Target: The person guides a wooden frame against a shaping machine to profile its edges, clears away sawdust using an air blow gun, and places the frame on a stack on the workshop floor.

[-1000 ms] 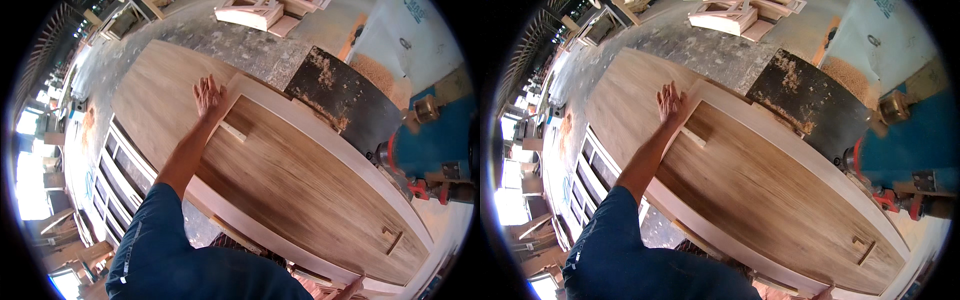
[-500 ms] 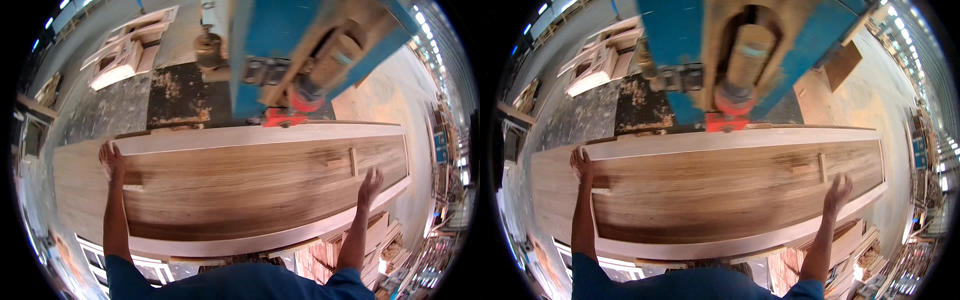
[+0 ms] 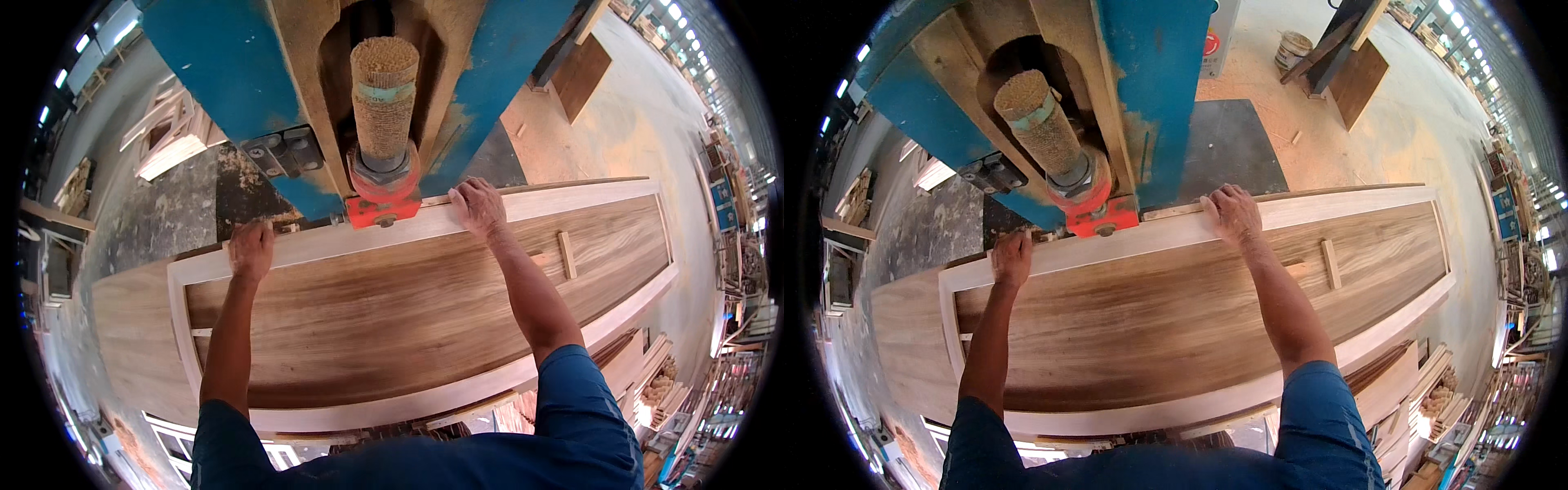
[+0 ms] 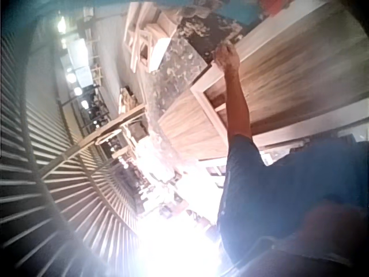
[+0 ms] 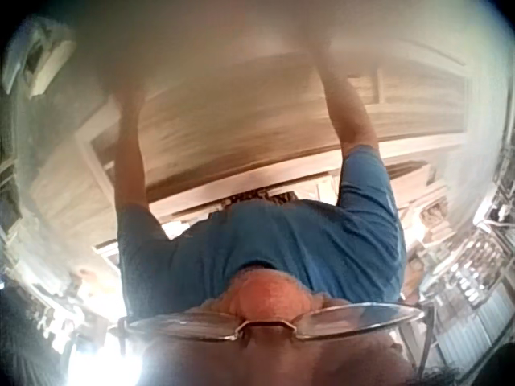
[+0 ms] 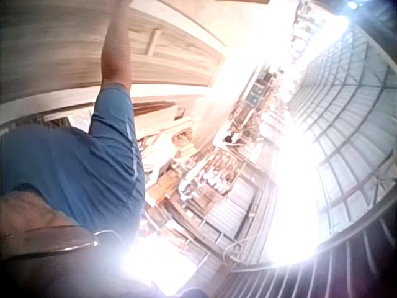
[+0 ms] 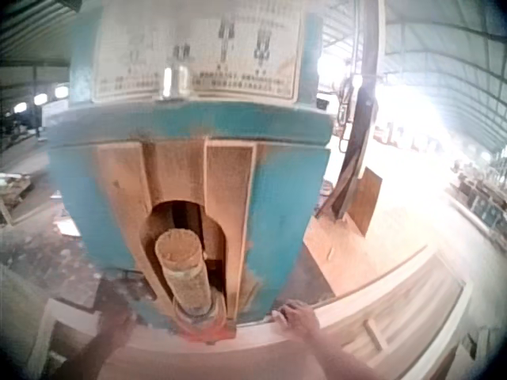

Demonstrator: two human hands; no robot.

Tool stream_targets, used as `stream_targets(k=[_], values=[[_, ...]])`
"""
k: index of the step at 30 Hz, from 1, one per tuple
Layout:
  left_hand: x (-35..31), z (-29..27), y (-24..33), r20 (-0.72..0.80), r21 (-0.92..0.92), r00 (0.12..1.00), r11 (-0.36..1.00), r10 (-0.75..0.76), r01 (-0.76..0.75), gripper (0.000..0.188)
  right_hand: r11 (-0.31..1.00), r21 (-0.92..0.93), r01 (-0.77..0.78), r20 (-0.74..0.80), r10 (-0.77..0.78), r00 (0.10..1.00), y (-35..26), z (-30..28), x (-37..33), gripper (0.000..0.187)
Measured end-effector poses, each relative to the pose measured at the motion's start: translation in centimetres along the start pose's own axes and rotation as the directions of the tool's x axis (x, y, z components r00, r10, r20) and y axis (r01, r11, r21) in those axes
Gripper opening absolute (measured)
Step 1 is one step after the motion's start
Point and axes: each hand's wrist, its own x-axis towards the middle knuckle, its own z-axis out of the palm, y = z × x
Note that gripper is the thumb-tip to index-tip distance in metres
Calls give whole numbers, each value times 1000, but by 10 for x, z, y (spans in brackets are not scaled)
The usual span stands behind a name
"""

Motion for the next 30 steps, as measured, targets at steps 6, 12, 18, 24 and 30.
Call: stream_targets(k=[6,12,18,24,30], values=[[-2,6,2,-101,57,994,998,32,-26,30,996,-79,-52,-25,50,998,-20,-11,2,36],[-2,11,-3,-71,12,994,997,-79,80,31,988,-108,-112,-14,111,994,-14,-6,4,36],[0,16,-4,-28,80,992,989,-127,128,29,989,-76,-129,-36,127,991,-19,-5,2,35],[-4,12,-2,-141,14,990,1000,6,-4,28,992,-93,-89,-22,87,996,-14,-6,4,35],[-8,7,-6,-55,20,990,991,131,-130,22,992,-73,-106,12,107,994,-13,-7,0,34]])
